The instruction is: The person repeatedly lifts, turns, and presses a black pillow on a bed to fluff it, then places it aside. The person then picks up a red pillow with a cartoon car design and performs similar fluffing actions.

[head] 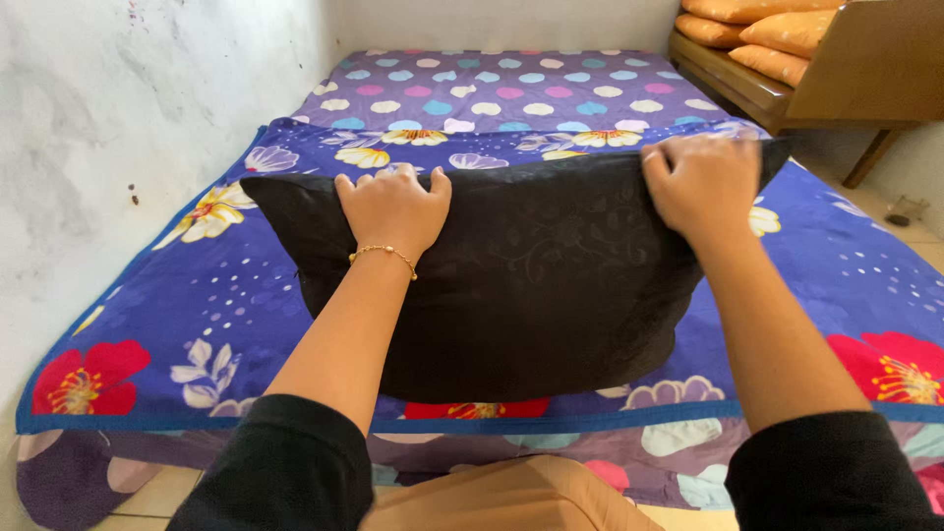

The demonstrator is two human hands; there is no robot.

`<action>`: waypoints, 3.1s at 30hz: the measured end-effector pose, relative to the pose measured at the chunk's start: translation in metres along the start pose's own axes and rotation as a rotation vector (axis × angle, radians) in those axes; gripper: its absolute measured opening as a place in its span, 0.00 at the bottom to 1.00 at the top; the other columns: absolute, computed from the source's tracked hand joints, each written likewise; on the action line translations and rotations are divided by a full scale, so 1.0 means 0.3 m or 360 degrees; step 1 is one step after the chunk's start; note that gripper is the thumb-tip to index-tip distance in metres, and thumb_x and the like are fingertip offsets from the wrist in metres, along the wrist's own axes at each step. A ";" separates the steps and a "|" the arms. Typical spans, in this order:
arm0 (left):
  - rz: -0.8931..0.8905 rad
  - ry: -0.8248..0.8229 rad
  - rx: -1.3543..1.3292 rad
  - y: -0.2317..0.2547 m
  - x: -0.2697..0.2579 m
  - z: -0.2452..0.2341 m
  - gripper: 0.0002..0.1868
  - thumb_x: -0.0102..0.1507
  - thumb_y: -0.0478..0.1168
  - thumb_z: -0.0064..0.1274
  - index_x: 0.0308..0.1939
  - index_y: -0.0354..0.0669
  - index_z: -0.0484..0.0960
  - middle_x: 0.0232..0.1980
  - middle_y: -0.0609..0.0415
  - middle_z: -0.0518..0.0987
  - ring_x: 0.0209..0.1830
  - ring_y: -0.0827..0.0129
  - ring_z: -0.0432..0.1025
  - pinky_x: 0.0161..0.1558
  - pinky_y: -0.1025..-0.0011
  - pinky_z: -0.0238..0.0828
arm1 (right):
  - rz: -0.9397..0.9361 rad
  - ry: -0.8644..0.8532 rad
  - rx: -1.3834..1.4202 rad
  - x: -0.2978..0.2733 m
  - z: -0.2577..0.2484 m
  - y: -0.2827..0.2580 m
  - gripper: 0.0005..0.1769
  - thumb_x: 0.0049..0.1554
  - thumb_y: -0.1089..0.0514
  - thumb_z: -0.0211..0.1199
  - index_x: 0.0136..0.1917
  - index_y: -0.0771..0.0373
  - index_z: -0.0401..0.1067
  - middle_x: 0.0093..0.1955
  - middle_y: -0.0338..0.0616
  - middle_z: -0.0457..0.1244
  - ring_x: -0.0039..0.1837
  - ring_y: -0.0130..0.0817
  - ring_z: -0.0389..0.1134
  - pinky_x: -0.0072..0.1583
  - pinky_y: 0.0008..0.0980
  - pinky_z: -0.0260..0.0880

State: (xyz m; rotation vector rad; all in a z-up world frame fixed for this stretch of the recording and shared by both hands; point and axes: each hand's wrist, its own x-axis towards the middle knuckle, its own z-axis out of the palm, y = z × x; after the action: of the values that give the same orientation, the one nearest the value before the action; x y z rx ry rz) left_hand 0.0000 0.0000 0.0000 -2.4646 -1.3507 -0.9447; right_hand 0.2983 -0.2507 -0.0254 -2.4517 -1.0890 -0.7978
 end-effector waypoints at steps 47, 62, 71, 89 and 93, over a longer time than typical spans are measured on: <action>-0.0864 -0.0559 -0.1479 -0.504 0.052 0.216 0.48 0.69 0.72 0.25 0.65 0.29 0.74 0.65 0.39 0.75 0.69 0.54 0.67 0.69 0.65 0.57 | 0.0676 -0.0527 0.2039 0.171 0.429 0.172 0.50 0.63 0.25 0.34 0.77 0.66 0.62 0.73 0.55 0.62 0.70 0.44 0.65 0.71 0.38 0.63; -0.0392 -0.0216 -0.0151 -0.226 -0.148 0.290 0.39 0.66 0.67 0.43 0.71 0.44 0.64 0.75 0.41 0.64 0.77 0.48 0.56 0.68 0.39 0.53 | 0.0156 0.0244 0.0934 -0.044 0.110 -0.363 0.45 0.63 0.33 0.56 0.80 0.64 0.52 0.85 0.67 0.34 0.86 0.66 0.32 0.80 0.59 0.32; 0.0153 -0.0156 -0.0168 0.055 -0.212 0.450 0.32 0.67 0.59 0.38 0.77 0.64 0.62 0.79 0.48 0.58 0.80 0.53 0.48 0.73 0.40 0.40 | -0.0525 -0.0204 0.0603 -0.119 0.344 -0.742 0.36 0.62 0.30 0.48 0.77 0.46 0.62 0.80 0.48 0.53 0.81 0.55 0.47 0.76 0.69 0.38; -0.0512 0.0021 0.0001 -0.186 -0.166 0.255 0.41 0.64 0.62 0.44 0.66 0.28 0.67 0.72 0.33 0.62 0.74 0.39 0.54 0.59 0.28 0.48 | 0.0715 -0.0221 0.1050 -0.116 0.198 0.025 0.39 0.59 0.33 0.52 0.73 0.61 0.64 0.71 0.61 0.60 0.75 0.56 0.60 0.73 0.47 0.58; 0.0149 0.0398 -0.0075 0.064 -0.176 0.357 0.36 0.68 0.58 0.43 0.72 0.35 0.69 0.76 0.40 0.67 0.78 0.46 0.57 0.70 0.36 0.48 | -0.0253 0.0461 0.0935 -0.068 0.194 -0.386 0.33 0.64 0.40 0.57 0.74 0.62 0.65 0.77 0.61 0.55 0.79 0.64 0.50 0.75 0.61 0.46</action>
State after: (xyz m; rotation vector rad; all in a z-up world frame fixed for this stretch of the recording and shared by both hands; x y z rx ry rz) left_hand 0.0426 -0.0013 -0.1131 -2.3243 -1.1343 -1.2259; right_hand 0.2201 -0.1574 -0.0745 -1.7256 -1.2051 -0.7209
